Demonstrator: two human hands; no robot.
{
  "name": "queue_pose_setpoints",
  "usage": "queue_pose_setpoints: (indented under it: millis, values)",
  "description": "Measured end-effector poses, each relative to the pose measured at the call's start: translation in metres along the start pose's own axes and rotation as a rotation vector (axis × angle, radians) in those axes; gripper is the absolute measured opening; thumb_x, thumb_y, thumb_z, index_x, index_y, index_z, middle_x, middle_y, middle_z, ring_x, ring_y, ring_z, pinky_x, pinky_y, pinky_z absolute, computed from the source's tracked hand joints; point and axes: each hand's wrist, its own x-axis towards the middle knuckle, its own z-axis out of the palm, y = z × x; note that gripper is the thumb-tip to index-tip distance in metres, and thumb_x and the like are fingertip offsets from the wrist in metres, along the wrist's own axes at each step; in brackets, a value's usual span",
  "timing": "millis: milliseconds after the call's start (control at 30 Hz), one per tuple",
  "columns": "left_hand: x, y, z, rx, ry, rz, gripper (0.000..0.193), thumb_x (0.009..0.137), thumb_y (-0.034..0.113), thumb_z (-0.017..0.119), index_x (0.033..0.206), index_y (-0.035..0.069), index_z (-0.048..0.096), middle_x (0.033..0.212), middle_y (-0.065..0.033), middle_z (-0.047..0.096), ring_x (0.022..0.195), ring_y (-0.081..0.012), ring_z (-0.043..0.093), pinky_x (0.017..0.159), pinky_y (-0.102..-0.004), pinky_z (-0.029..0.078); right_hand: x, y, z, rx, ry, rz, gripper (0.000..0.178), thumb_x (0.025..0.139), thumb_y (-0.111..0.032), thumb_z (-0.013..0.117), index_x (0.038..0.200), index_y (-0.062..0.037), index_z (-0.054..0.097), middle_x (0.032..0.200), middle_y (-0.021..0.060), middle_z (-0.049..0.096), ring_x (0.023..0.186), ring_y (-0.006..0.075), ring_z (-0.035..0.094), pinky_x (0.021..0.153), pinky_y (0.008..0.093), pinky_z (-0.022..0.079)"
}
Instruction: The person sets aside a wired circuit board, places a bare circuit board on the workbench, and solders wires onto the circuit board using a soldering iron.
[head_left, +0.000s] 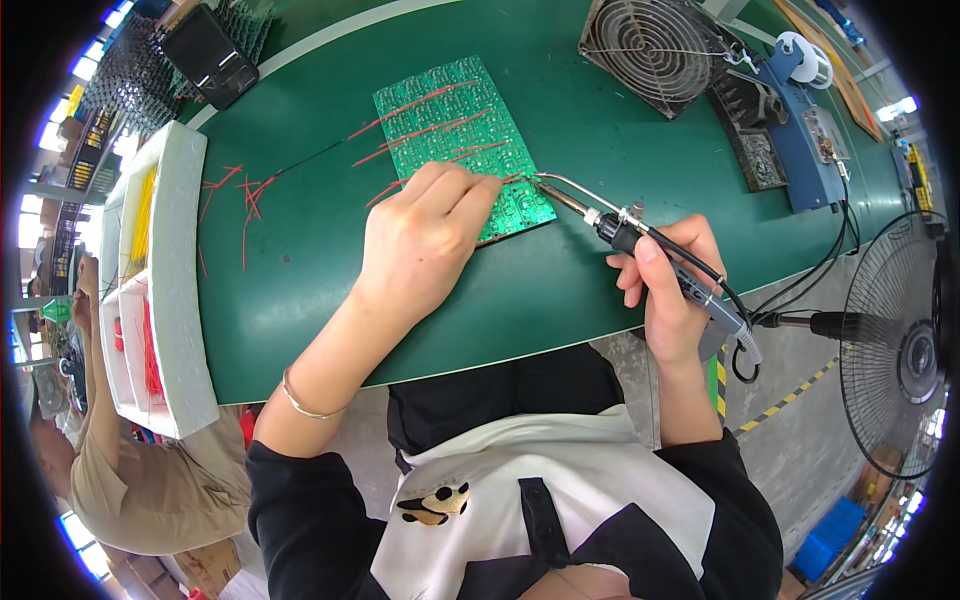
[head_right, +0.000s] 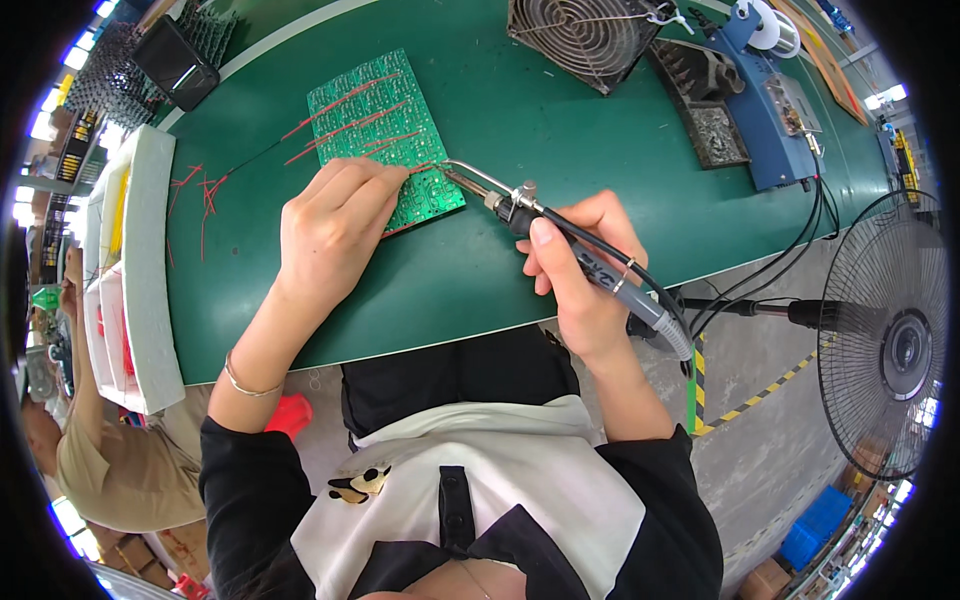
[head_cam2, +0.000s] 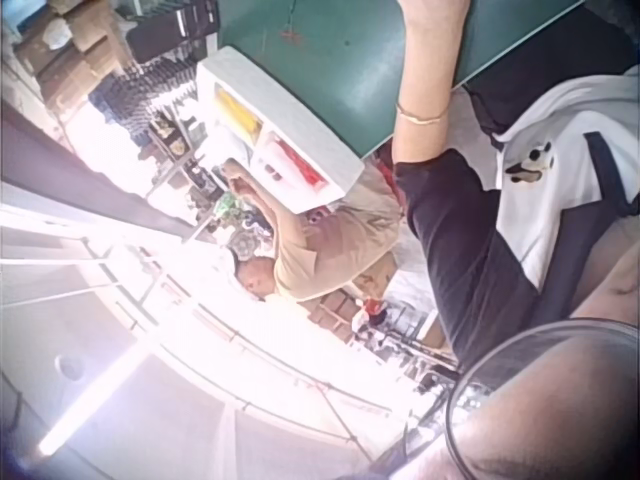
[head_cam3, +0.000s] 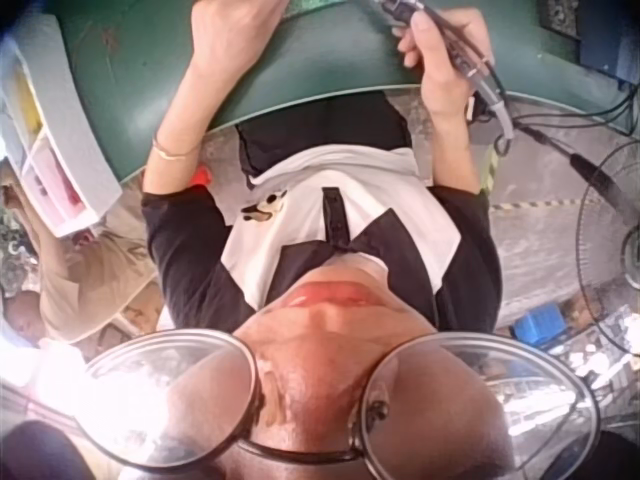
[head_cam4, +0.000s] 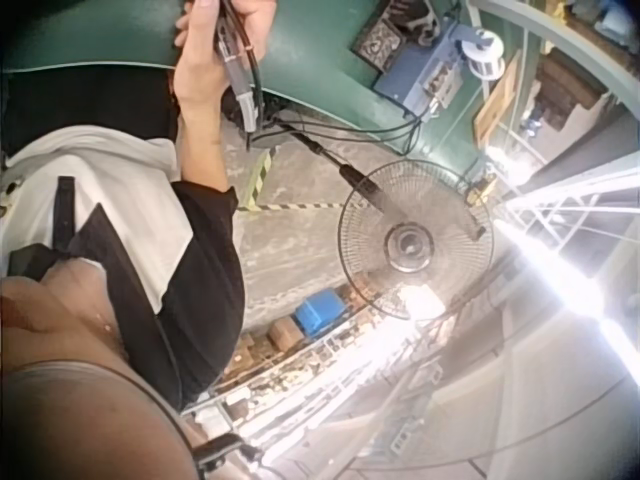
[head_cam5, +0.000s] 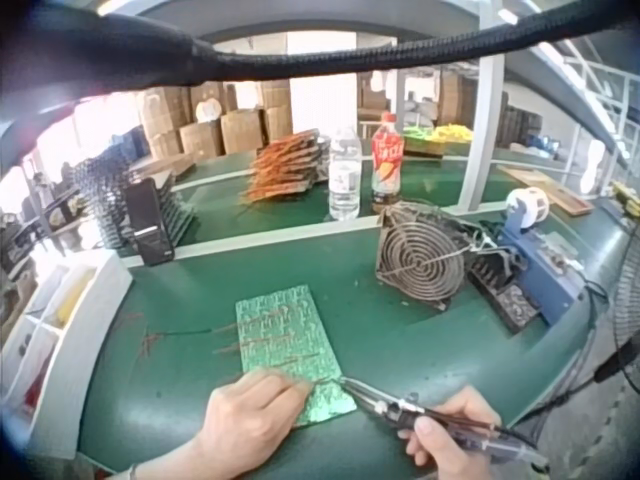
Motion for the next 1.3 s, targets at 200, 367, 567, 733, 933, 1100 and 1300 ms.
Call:
queue_pose_setpoints:
  millis: [200, 367, 567, 733, 933, 1100, 1300]
  values:
    - [-0.001, 0.000, 0.002, 0.035, 0.018, 0.032, 0.023, 0.060, 0.000, 0.062, 0.083, 0.004, 0.062, 0.074, -0.0024, 0.057, 0.070, -0.0168, 0.057, 0.056, -0.0264, 0.049, -0.003, -0.002, 0.000, -0.077, -0.029, -0.026, 0.015, 0.084, -0.008, 0.061, 0.079, -0.0013, 0.048, 0.066, 0.0081, 0.059, 0.053, 0.0065, 0.053, 0.048, 0.0204, 0.042]
    - [-0.001, 0.001, 0.001, 0.052, -0.004, 0.019, 0.019, 0.066, -0.002, 0.068, 0.084, 0.004, 0.064, 0.074, -0.0025, 0.058, 0.071, -0.0171, 0.060, 0.056, -0.0274, 0.049, -0.007, -0.002, 0.002, -0.170, -0.049, -0.084, 0.015, 0.081, -0.001, 0.062, 0.076, 0.0010, 0.048, 0.061, 0.0063, 0.057, 0.053, 0.0063, 0.047, 0.049, 0.0210, 0.037]
    - [0.000, 0.002, -0.001, 0.065, -0.023, 0.026, 0.018, 0.067, 0.000, 0.068, 0.083, 0.005, 0.064, 0.074, -0.0014, 0.058, 0.071, -0.0158, 0.059, 0.054, -0.0266, 0.048, -0.005, 0.005, 0.000, -0.209, -0.136, -0.286, 0.017, 0.077, 0.003, 0.063, 0.072, 0.0021, 0.047, 0.057, 0.0062, 0.053, 0.049, 0.0080, 0.044, 0.048, 0.0220, 0.037]
    - [0.000, 0.003, -0.001, 0.065, -0.031, 0.018, 0.017, 0.067, 0.000, 0.067, 0.082, 0.005, 0.063, 0.074, -0.0012, 0.058, 0.071, -0.0155, 0.059, 0.054, -0.0267, 0.048, -0.007, 0.008, 0.003, -0.273, -0.108, -0.377, 0.015, 0.075, 0.002, 0.064, 0.071, 0.0027, 0.049, 0.053, 0.0078, 0.050, 0.043, 0.0108, 0.045, 0.046, 0.0233, 0.037]
    - [-0.001, 0.003, -0.003, 0.078, -0.056, 0.023, 0.017, 0.067, -0.001, 0.067, 0.082, 0.005, 0.063, 0.074, -0.0017, 0.058, 0.071, -0.0162, 0.059, 0.054, -0.0269, 0.048, -0.014, 0.009, -0.003, -0.246, -0.037, -0.262, 0.013, 0.080, -0.002, 0.064, 0.083, 0.0026, 0.052, 0.063, 0.0086, 0.057, 0.050, 0.0084, 0.050, 0.048, 0.0214, 0.039]
    - [0.001, 0.006, -0.004, 0.059, -0.040, 0.016, 0.016, 0.067, -0.001, 0.066, 0.082, 0.005, 0.062, 0.074, -0.0024, 0.058, 0.071, -0.0169, 0.059, 0.055, -0.0273, 0.049, -0.010, 0.007, -0.005, 0.107, 0.144, -0.275, 0.015, 0.086, -0.008, 0.053, 0.091, -0.0005, 0.042, 0.065, 0.0126, 0.057, 0.048, 0.0119, 0.051, 0.063, 0.0306, 0.053]
    - [0.000, 0.004, -0.006, 0.016, -0.040, -0.005, 0.017, 0.069, -0.002, 0.065, 0.085, 0.004, 0.063, 0.076, -0.0046, 0.059, 0.073, -0.0189, 0.060, 0.058, -0.0292, 0.049, -0.012, 0.005, -0.007, 0.125, 0.241, -0.223, 0.014, 0.085, -0.008, 0.054, 0.087, -0.0005, 0.043, 0.061, 0.0109, 0.055, 0.045, 0.0109, 0.048, 0.066, 0.0343, 0.054]
